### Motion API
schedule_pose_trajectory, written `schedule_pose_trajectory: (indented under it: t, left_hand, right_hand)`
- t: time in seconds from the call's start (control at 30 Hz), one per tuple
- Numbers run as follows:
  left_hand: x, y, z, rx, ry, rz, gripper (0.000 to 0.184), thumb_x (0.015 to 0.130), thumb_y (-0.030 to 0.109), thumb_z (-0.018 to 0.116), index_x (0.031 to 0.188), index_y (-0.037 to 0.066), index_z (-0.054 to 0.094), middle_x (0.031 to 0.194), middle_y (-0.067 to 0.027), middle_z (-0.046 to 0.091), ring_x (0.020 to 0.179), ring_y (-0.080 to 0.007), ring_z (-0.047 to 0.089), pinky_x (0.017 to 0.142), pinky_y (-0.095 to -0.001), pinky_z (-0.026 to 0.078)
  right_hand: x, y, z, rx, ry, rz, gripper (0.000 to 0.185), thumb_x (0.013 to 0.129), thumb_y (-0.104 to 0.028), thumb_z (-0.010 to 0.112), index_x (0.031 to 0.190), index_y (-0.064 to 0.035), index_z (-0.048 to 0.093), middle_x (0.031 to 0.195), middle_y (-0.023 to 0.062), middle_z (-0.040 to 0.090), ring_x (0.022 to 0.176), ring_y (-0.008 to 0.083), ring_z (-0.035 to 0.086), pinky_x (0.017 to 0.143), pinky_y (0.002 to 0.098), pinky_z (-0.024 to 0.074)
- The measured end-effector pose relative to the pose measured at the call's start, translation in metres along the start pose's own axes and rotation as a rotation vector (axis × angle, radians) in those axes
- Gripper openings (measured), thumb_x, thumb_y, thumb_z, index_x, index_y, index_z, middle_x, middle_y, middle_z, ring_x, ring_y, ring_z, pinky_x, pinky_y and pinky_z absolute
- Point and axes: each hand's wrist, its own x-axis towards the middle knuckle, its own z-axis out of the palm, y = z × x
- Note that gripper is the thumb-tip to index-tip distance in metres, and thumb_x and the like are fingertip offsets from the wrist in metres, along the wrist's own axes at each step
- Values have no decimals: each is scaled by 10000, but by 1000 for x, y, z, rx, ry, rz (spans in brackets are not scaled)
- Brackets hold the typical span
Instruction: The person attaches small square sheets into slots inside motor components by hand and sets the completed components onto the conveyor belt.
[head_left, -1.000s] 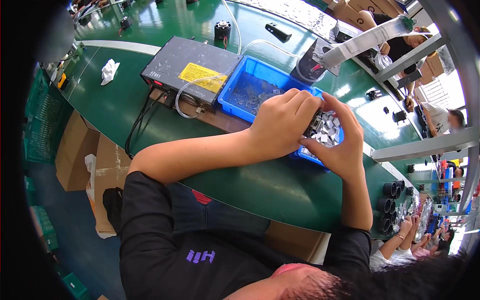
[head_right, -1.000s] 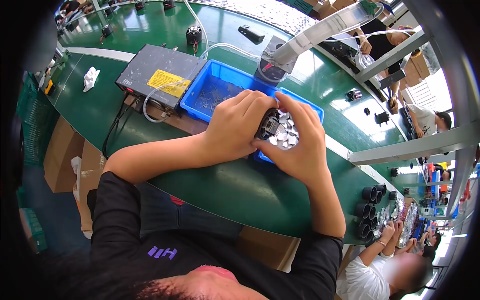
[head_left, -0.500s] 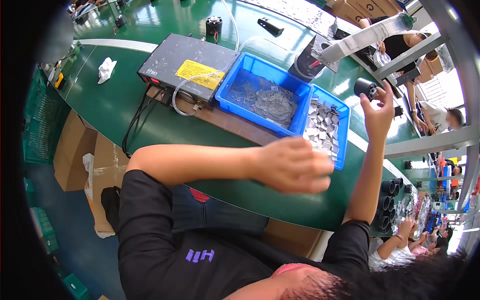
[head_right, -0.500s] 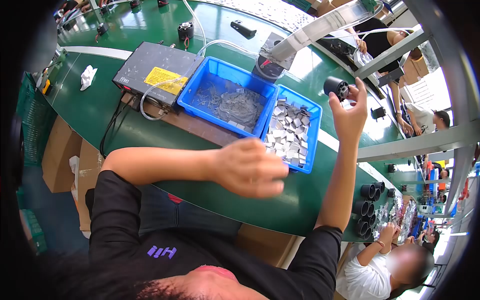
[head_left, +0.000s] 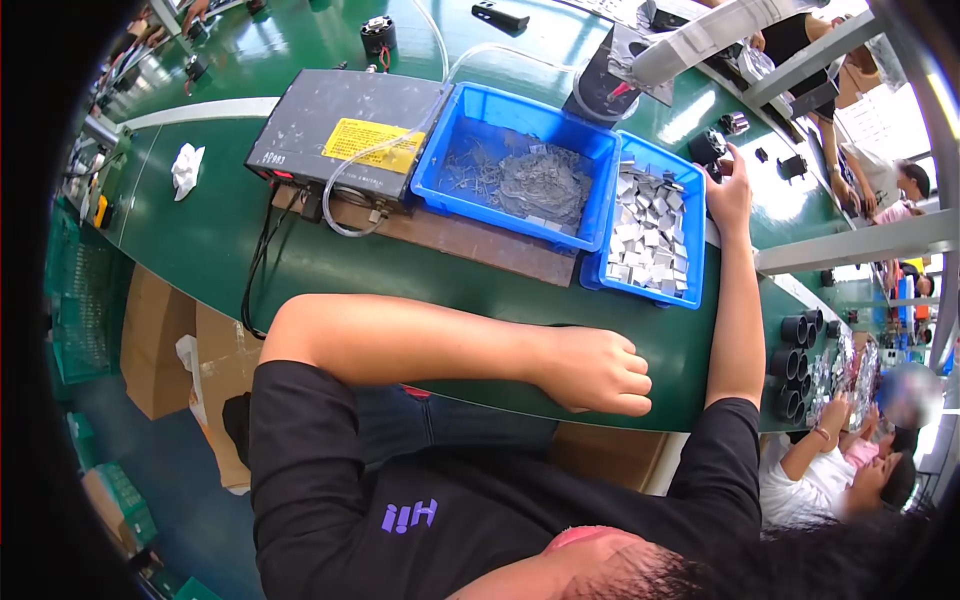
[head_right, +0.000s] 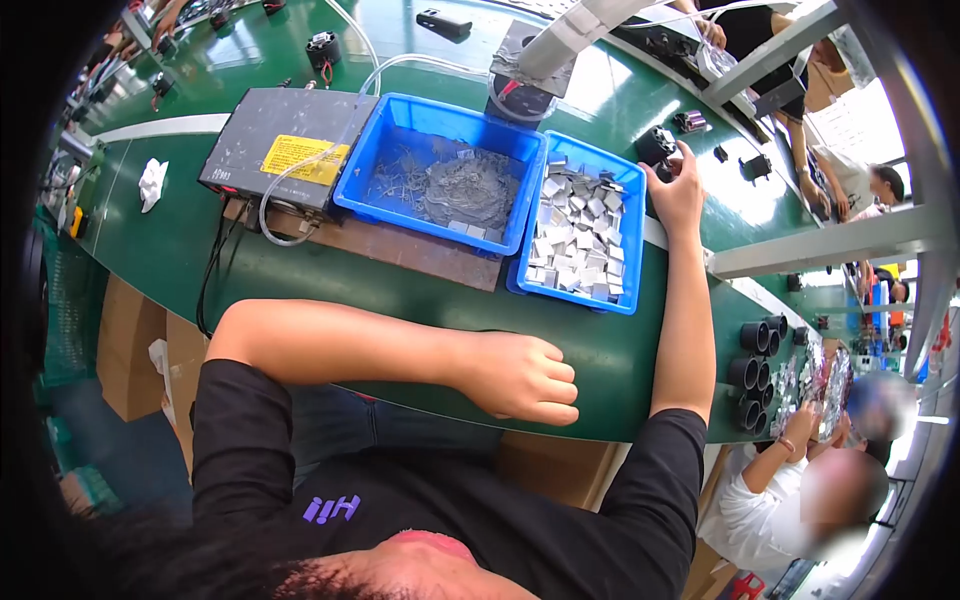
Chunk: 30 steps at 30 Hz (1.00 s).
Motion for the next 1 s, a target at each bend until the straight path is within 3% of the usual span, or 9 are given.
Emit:
schedule_pose_trajectory:
  t: [0.2, 0.37, 0.53, 0.67, 0.73, 0.83, 0.9, 1.0]
  left_hand:
    - [-3, -3, 2, 18, -36, -22, 148, 859, 137, 674, 984, 109, 599, 904, -49, 614, 821, -222, 603, 716, -351, 538]
    - [-8, -7, 2, 28, -19, 84, 68, 893, 152, 671, 914, 125, 613, 905, -52, 629, 823, -223, 615, 705, -351, 547]
    - [-16, -6, 0, 71, -3, 145, 58, 919, 165, 668, 877, 138, 640, 900, -47, 639, 824, -225, 619, 710, -350, 552]
    - [-12, -5, 1, 90, 1, 171, 61, 921, 168, 666, 870, 141, 646, 898, -43, 648, 829, -225, 628, 712, -350, 550]
    - [-12, -3, 0, 92, -1, 194, 70, 923, 166, 663, 860, 138, 650, 892, -43, 654, 820, -228, 632, 710, -351, 549]
    - [-12, -2, 1, 53, 2, 203, 84, 920, 168, 666, 843, 140, 649, 888, -44, 656, 812, -231, 635, 702, -354, 546]
    - [-11, -2, -1, 41, 0, 176, 97, 914, 170, 672, 824, 143, 648, 882, -42, 656, 803, -236, 634, 690, -365, 545]
    - [-12, -4, -1, 32, -16, 151, 93, 890, 167, 679, 807, 140, 649, 879, -51, 655, 817, -248, 631, 682, -379, 547]
  right_hand:
    - [-5, 3, -1, 156, 215, -43, 612, 941, -423, 749, 1427, -66, 643, 1209, 178, 737, 1017, 293, 716, 928, 422, 554]
    - [-12, 25, -12, -72, 427, -11, 479, 1001, -428, 655, 1333, -87, 717, 1255, 156, 727, 1079, 295, 698, 954, 429, 538]
    - [-27, 51, -9, -112, 393, 329, 394, 1021, -383, 625, 1246, -91, 765, 1254, 135, 729, 1081, 295, 695, 971, 442, 529]
    - [-29, 48, 1, -231, 311, 210, 387, 1017, -384, 634, 1234, -93, 772, 1242, 126, 731, 1042, 290, 697, 961, 442, 535]
    - [-31, 26, -7, -212, 254, 223, 378, 1017, -372, 643, 1234, -90, 772, 1227, 129, 735, 1022, 281, 696, 950, 420, 542]
    - [-27, 47, -1, -164, 273, 112, 373, 1024, -328, 649, 1261, -60, 753, 1222, 132, 740, 1003, 276, 695, 927, 398, 554]
    - [-26, 51, 5, -92, 269, 156, 365, 1022, -299, 656, 1266, -43, 747, 1227, 135, 741, 993, 265, 692, 907, 385, 563]
    - [-24, 51, -1, -132, 254, 169, 396, 1020, -253, 666, 1372, -72, 686, 1037, 115, 696, 875, 252, 652, 831, 374, 557]
